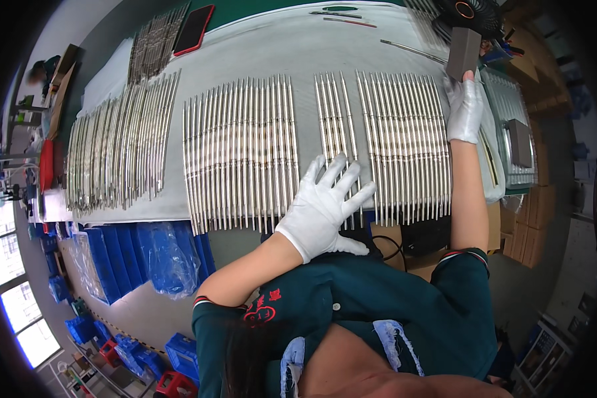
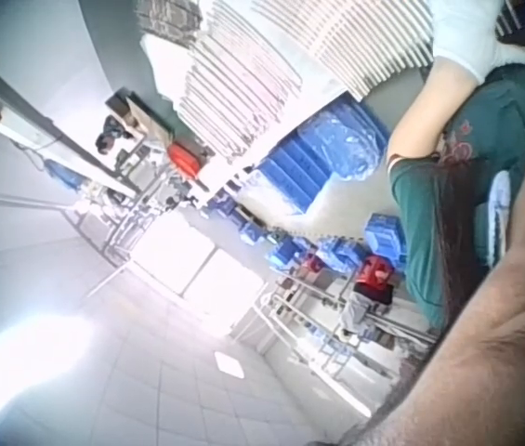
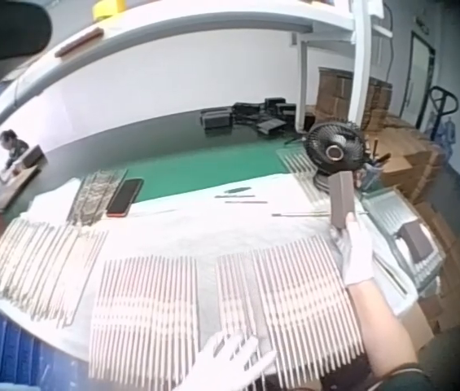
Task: Polishing long metal rods using a sanding block at an industrial workbench.
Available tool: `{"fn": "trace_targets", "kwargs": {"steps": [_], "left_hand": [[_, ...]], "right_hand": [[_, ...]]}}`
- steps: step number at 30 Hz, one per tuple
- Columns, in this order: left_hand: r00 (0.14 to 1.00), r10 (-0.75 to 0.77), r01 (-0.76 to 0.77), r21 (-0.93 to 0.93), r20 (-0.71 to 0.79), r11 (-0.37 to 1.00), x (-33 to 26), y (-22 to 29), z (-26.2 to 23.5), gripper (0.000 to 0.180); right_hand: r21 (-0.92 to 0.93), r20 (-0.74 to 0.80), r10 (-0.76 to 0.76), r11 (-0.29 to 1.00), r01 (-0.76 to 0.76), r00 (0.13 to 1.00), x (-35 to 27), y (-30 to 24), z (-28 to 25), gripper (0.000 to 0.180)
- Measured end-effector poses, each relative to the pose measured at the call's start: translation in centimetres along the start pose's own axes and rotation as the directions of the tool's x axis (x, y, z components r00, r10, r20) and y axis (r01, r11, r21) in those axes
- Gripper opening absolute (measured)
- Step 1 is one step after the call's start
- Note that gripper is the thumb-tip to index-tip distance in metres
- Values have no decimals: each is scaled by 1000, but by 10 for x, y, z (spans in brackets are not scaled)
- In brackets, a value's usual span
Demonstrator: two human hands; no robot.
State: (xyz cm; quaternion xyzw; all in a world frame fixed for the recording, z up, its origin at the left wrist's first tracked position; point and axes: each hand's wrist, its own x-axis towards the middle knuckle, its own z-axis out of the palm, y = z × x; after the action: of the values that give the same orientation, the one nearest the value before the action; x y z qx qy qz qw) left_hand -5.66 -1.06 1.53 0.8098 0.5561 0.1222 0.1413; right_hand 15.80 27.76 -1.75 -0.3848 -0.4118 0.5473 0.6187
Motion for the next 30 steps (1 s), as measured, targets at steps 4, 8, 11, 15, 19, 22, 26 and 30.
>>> {"fn": "trace_targets", "kwargs": {"steps": [4, 8, 11, 15, 19, 22, 26, 30], "left_hand": [[999, -51, 50, 45, 16, 998, -18, -6, -8, 108], [993, -106, 102, 96, 42, 990, -30, -6, -11, 107], [995, -97, 96, 80, 2, 992, -31, -6, -8, 108], [1000, -20, 20, -4, -4, 1000, -20, -1, 1, 104], [1000, 30, -30, -8, 3, 1000, -5, 5, 9, 101], [999, 46, -46, -42, -6, 998, 2, 9, 11, 99], [999, 19, -19, 6, 51, 1000, -1, 9, 4, 100], [992, -82, 71, 108, 101, 992, -18, 7, -15, 100]], "right_hand": [[6, 6, -2, 1000, 2, 1000, 1, 1, 0, 48], [8, 17, -3, 1000, 2, 1000, 3, 5, -1, 48], [8, 20, -1, 1000, 0, 1000, 5, 7, -2, 50], [2, 22, -12, 1000, 12, 1000, 6, 9, -3, 52], [-8, 13, -7, 1000, 7, 1000, 5, 8, -3, 51], [-1, 19, -7, 1000, 7, 1000, 6, 8, -4, 49], [25, 6, 22, 999, -22, 1000, 6, 7, -6, 47], [38, 13, 21, 999, -21, 1000, 4, 7, -4, 48]]}}
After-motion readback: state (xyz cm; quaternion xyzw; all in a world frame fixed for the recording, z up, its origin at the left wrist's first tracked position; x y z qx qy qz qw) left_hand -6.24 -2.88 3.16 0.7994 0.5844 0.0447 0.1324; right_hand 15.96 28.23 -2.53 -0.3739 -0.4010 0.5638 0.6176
